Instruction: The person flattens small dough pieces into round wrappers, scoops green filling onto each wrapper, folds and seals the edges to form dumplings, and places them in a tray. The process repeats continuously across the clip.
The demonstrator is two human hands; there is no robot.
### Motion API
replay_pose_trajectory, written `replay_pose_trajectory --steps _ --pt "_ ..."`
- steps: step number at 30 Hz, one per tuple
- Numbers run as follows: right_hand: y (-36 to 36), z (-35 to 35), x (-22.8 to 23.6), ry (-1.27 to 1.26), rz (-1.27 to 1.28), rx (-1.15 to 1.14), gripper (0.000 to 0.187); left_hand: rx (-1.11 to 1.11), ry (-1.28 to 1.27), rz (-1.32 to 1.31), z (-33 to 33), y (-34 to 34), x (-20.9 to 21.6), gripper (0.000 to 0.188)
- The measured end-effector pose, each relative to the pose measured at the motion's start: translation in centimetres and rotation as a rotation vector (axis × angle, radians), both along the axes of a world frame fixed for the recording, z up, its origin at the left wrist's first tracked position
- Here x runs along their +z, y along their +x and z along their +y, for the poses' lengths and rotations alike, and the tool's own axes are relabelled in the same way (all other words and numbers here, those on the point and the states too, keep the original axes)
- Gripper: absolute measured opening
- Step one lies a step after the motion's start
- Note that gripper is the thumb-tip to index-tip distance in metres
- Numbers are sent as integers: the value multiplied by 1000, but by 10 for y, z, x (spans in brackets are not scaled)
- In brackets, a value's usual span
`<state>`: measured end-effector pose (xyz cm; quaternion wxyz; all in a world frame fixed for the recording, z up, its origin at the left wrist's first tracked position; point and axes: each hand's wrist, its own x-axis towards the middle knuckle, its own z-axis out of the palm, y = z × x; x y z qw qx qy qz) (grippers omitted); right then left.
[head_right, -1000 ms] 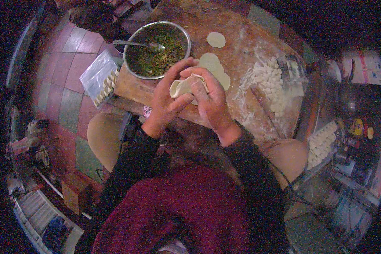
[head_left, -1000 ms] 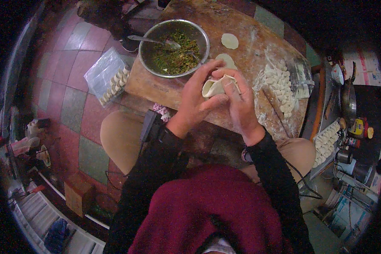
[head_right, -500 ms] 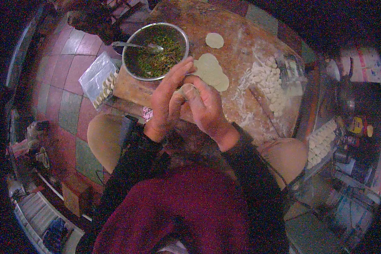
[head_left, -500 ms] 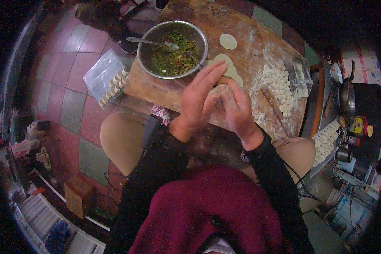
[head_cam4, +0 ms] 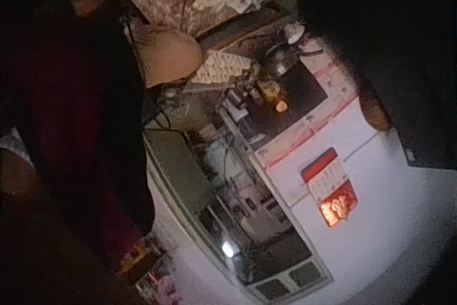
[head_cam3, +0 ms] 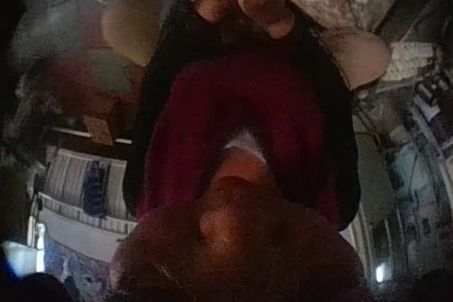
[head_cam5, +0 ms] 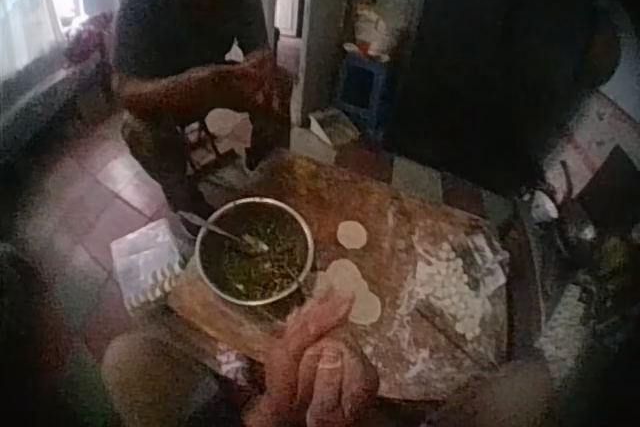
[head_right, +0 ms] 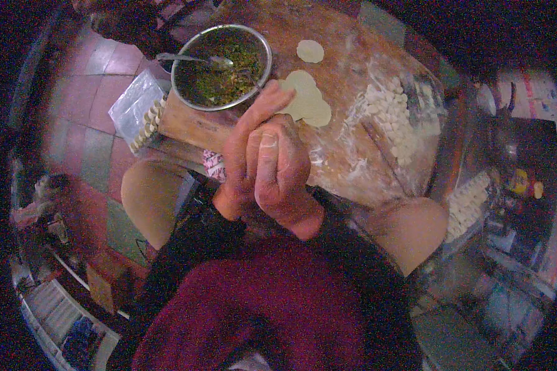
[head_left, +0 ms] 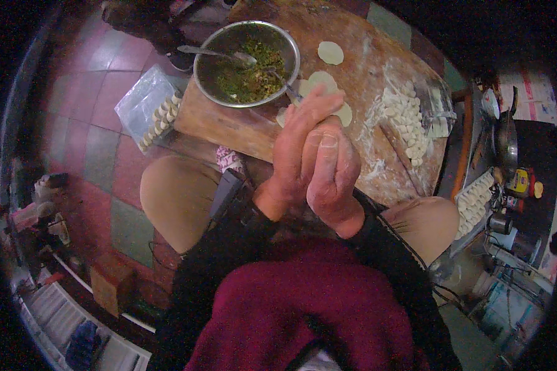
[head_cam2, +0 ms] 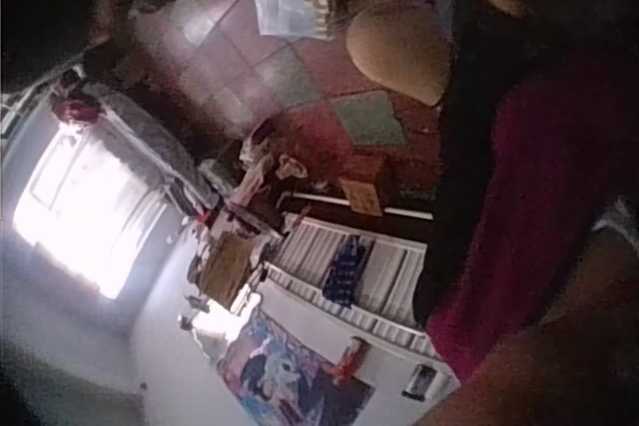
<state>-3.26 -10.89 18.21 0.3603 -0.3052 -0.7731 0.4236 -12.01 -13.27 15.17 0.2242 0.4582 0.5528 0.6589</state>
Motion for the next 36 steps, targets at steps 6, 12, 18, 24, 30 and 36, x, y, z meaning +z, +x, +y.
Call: replay_pose_trajectory --steps 6,12,18,24,30,36 --pt "-10 8 -33 643 -20 -289 27 4 132 -123 -7 9 -7 31" --pt "-5 27 -52 -305 96 -18 30 -144 -148 -640 9 -2 -21 45" --pt "7 32 -48 -57 -19 -15 23 -215 32 -1059 11 22 -27 61" --pt "18 51 -52 420 20 118 18 -208 10 -1456 10 39 -31 55" --pt "28 71 -40 592 -184 -30 25 -192 49 -1478 12 41 -32 39" --pt "48 27 -18 242 -398 -4 30 -127 100 -1301 12 41 -21 38"
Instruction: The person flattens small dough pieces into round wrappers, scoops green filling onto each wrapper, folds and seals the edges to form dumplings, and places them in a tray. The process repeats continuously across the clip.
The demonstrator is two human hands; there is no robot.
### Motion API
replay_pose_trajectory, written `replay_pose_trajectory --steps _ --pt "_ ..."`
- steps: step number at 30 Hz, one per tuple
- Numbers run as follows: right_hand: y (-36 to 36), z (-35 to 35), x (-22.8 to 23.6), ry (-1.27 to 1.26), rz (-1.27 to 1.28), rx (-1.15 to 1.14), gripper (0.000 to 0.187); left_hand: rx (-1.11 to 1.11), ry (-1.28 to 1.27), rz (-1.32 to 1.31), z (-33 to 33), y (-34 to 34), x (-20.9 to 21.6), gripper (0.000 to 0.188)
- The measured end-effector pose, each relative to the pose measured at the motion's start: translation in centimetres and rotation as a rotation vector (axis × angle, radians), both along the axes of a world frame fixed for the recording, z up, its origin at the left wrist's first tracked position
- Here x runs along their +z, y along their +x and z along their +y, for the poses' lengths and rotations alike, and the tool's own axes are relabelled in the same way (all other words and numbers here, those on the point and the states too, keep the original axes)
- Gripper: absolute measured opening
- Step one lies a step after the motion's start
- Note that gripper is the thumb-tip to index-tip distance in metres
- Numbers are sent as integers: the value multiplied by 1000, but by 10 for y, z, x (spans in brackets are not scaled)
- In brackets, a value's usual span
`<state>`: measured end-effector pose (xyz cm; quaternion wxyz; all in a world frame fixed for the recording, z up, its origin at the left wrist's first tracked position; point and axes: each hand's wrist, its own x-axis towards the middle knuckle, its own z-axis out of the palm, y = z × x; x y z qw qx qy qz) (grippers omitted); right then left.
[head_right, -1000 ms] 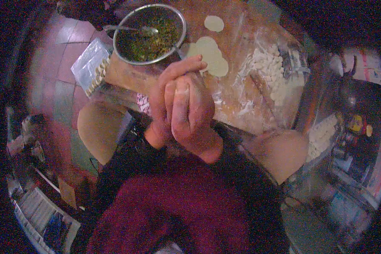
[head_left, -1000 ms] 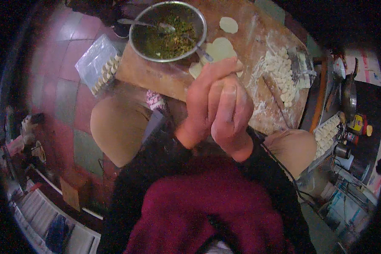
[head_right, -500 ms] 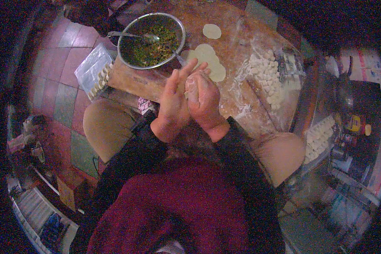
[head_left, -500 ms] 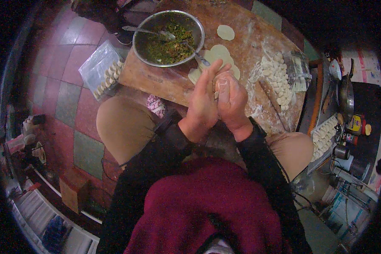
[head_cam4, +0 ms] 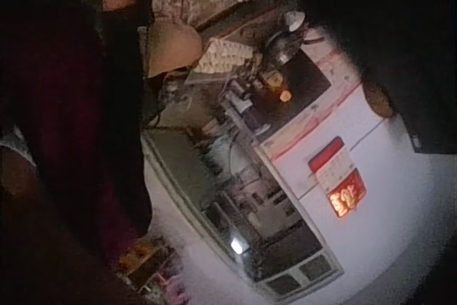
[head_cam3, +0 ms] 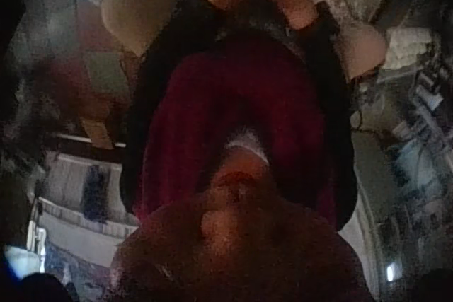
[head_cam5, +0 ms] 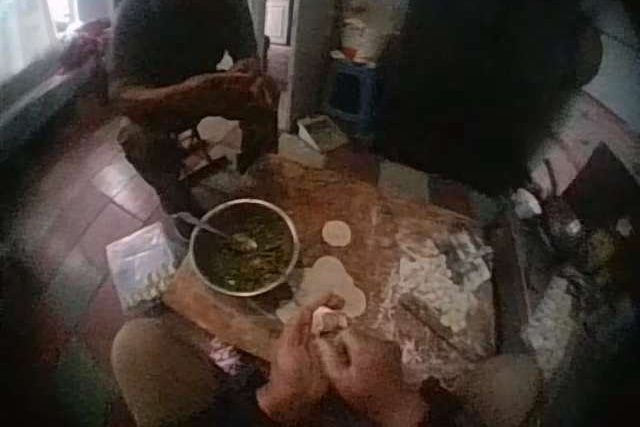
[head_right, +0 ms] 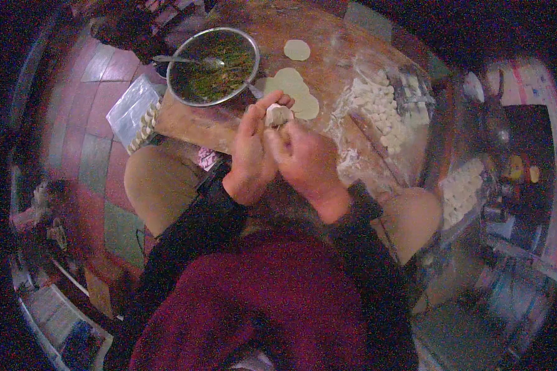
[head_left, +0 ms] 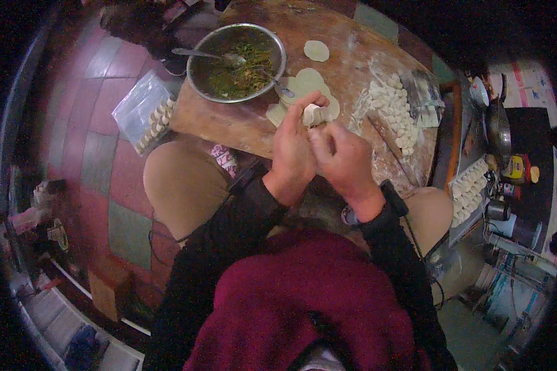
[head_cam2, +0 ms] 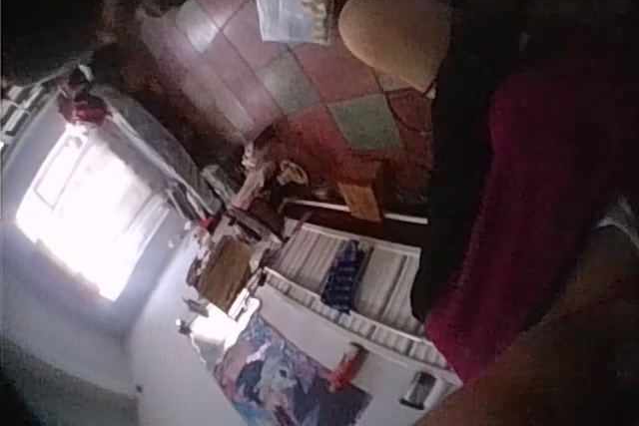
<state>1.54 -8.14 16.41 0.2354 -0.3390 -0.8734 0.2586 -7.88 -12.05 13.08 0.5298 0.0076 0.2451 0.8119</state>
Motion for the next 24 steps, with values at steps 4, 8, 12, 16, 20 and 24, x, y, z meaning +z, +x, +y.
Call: replay_pose_trajectory --steps 4,8,12,16,20,24 --pt "-6 -5 -4 -20 -48 -62 24 46 -78 319 -3 7 7 38" --pt "-5 -1 -15 66 33 -55 23 95 -39 573 -6 13 9 38" --pt "3 -2 -9 41 61 -40 24 14 -75 495 -4 18 8 41" --pt "23 6 21 -21 -225 20 17 -68 -3 236 4 20 7 44" --pt "56 21 39 45 91 89 25 -207 -21 150 6 24 9 48" --pt "82 44 24 -55 151 178 32 -456 122 153 14 44 14 51"
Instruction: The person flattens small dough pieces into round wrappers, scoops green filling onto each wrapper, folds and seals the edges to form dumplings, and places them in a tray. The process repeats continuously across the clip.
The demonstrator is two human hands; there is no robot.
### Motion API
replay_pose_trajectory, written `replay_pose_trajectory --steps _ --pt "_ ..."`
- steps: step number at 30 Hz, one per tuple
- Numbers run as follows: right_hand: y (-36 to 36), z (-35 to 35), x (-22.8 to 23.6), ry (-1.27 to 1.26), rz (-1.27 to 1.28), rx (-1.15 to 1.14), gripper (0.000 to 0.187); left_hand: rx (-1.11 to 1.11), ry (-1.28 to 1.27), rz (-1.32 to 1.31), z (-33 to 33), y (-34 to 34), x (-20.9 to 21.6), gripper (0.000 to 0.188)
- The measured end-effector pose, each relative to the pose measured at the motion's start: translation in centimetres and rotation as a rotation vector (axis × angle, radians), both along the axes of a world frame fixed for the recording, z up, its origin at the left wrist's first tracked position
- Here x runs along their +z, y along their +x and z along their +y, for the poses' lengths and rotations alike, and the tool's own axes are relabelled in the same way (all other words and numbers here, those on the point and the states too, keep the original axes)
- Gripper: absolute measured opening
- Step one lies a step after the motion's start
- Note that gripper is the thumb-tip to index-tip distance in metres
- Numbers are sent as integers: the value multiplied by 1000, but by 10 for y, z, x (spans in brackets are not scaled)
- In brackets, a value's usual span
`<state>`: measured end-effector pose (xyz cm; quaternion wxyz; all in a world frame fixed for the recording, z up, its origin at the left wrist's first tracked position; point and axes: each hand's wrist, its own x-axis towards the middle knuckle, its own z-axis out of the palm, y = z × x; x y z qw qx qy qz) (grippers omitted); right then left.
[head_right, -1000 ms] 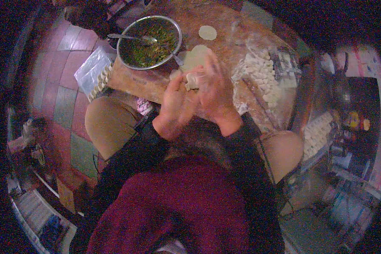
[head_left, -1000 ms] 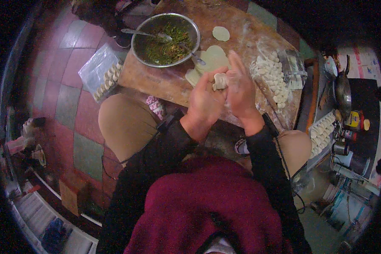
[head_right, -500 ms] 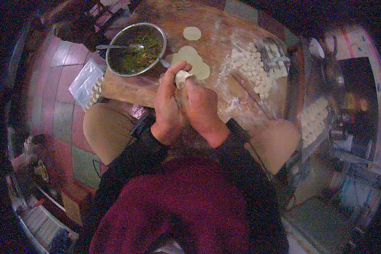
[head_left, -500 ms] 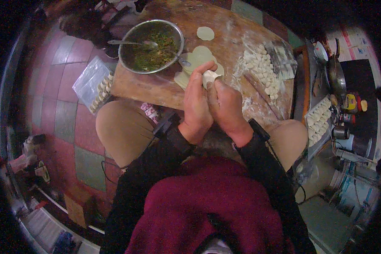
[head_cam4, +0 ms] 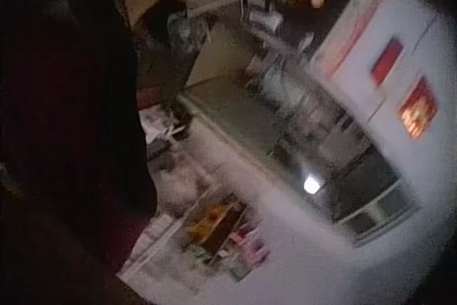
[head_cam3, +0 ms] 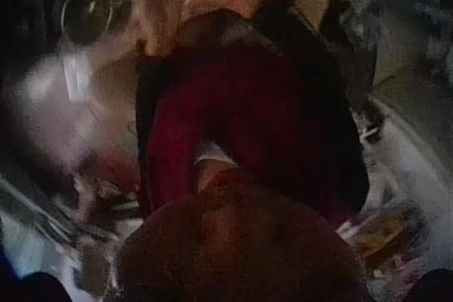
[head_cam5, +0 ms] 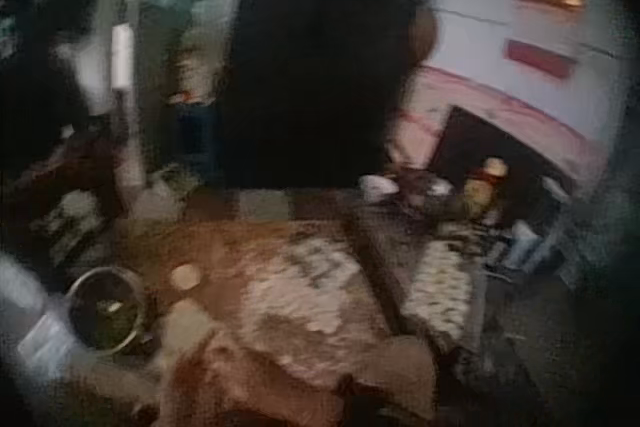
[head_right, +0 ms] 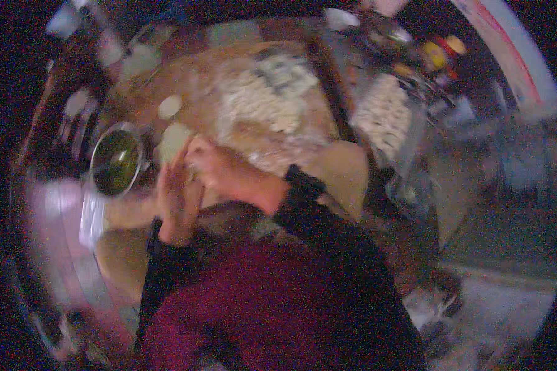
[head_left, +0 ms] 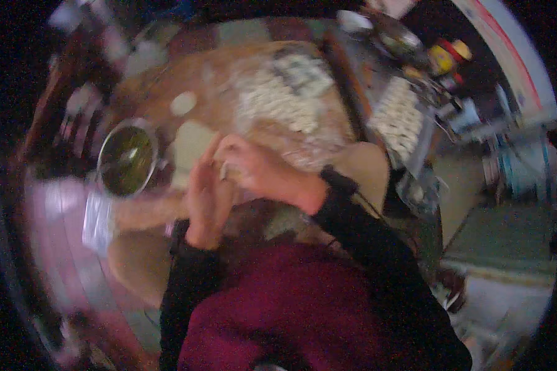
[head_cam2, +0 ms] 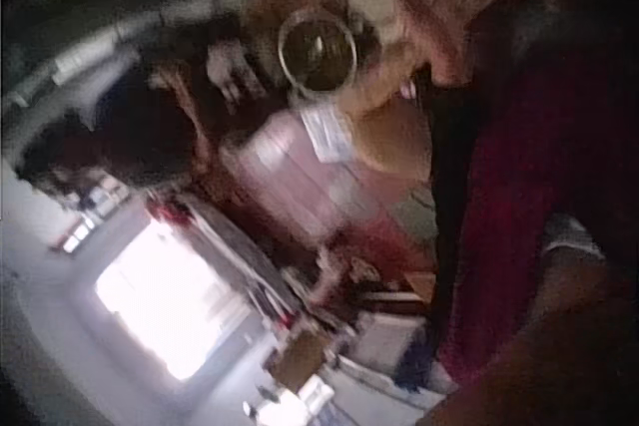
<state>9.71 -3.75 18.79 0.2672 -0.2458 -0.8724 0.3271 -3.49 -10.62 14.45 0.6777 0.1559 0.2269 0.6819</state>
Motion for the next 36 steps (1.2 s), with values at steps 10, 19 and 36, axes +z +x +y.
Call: replay_pose_trajectory --steps 10,19,36 --pt "274 78 12 -391 416 -626 30 -228 -18 195 27 -8 -42 44" --pt "530 180 -57 197 -159 -1309 28 -180 -172 466 16 -36 -64 34" --pt "680 279 -126 123 -471 -880 30 34 -411 606 -15 -72 -94 26"
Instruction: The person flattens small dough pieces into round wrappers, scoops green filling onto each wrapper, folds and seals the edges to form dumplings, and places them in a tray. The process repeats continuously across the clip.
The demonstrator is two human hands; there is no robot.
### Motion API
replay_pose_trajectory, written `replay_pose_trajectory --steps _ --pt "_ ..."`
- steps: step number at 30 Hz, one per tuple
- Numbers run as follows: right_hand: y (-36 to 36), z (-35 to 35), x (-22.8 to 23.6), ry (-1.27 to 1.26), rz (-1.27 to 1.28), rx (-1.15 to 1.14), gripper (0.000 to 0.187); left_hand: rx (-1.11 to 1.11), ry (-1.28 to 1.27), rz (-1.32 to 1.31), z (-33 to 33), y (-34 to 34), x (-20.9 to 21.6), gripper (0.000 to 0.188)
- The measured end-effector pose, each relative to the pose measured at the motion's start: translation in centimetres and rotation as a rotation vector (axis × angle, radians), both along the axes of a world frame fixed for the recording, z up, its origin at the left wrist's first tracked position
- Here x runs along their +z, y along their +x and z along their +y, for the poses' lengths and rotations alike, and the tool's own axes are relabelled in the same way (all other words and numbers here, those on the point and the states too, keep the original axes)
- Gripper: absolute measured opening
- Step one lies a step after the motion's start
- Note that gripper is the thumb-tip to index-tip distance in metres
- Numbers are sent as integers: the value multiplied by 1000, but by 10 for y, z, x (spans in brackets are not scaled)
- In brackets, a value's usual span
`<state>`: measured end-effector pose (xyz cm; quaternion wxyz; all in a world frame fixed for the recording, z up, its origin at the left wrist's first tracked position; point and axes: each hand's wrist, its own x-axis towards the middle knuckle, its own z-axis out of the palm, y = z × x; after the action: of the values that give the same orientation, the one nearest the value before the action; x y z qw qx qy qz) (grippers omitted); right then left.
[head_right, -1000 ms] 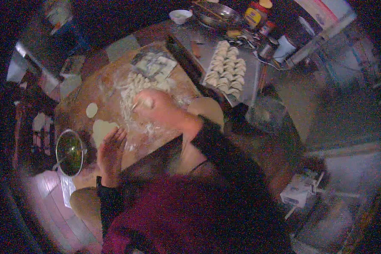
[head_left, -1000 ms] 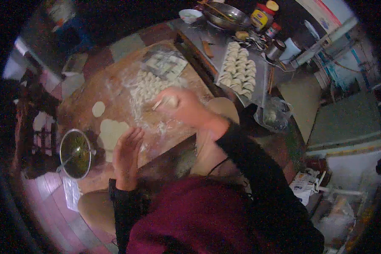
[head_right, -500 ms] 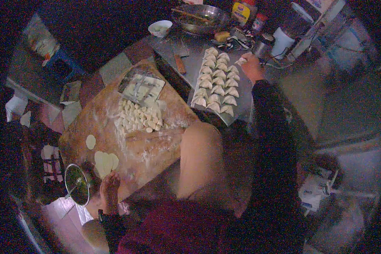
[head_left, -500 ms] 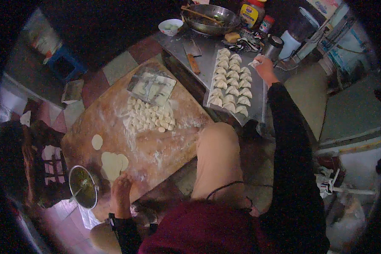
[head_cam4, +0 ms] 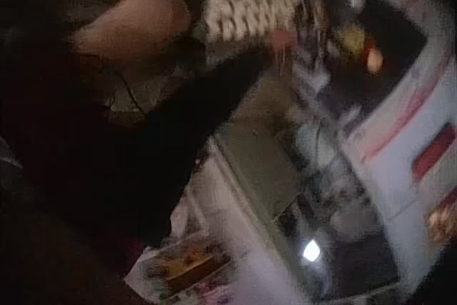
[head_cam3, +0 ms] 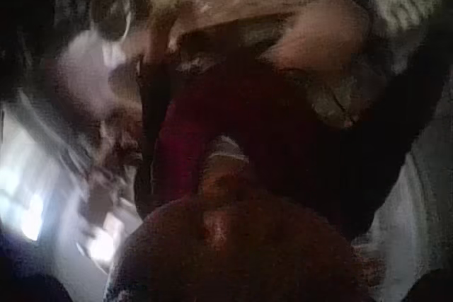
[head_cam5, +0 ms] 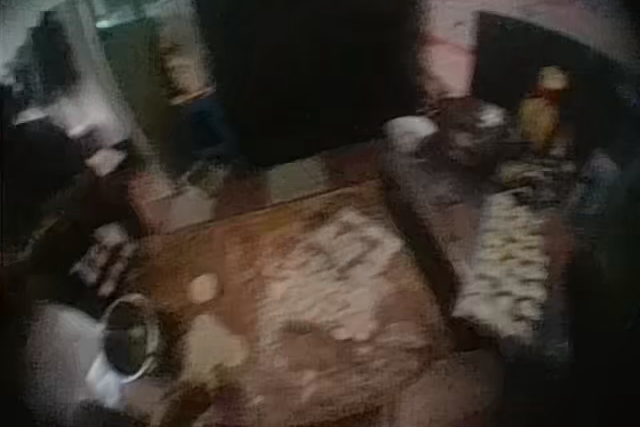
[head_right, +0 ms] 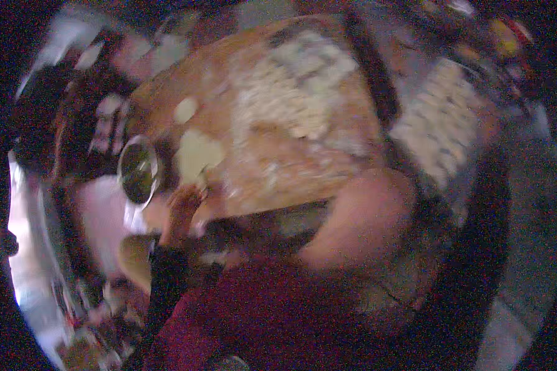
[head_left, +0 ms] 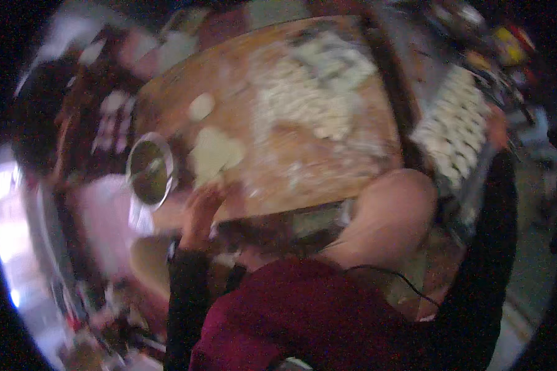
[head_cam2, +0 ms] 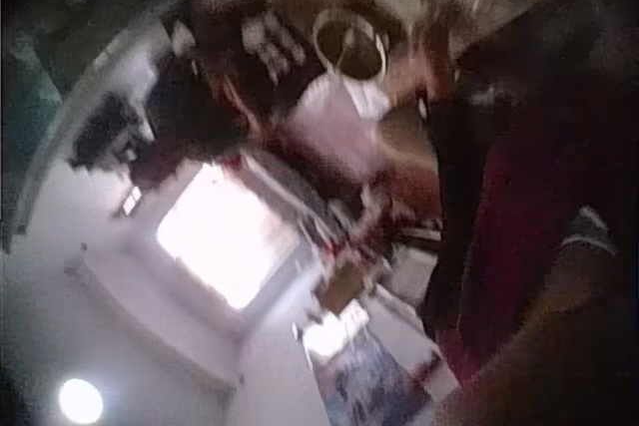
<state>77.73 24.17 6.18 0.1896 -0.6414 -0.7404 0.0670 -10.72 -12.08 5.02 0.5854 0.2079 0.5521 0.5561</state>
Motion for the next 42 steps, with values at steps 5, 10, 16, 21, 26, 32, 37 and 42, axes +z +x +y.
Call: replay_pose_trajectory --steps 5,10,16,21,26,32,37,42 --pt "-42 36 33 80 -285 -31 37 151 -26 -90 16 10 19 26" --pt "-320 -34 110 150 -216 313 34 256 -34 -104 14 11 15 19" --pt "-610 -174 105 -389 315 763 25 496 -73 -4 -4 -17 -21 25" --pt "-718 -230 18 -703 177 844 25 513 -96 58 -15 -32 -38 32" --pt "-755 -255 -57 -463 245 578 28 473 25 179 -10 -18 -53 36" --pt "-758 -235 -85 -587 375 380 18 333 -109 -83 -15 -6 -53 34" --pt "-721 -219 -63 -502 527 392 14 458 21 -122 -10 -11 -52 30" --pt "-710 -226 -28 -886 1365 254 18 208 86 -246 -1 -6 -33 33"
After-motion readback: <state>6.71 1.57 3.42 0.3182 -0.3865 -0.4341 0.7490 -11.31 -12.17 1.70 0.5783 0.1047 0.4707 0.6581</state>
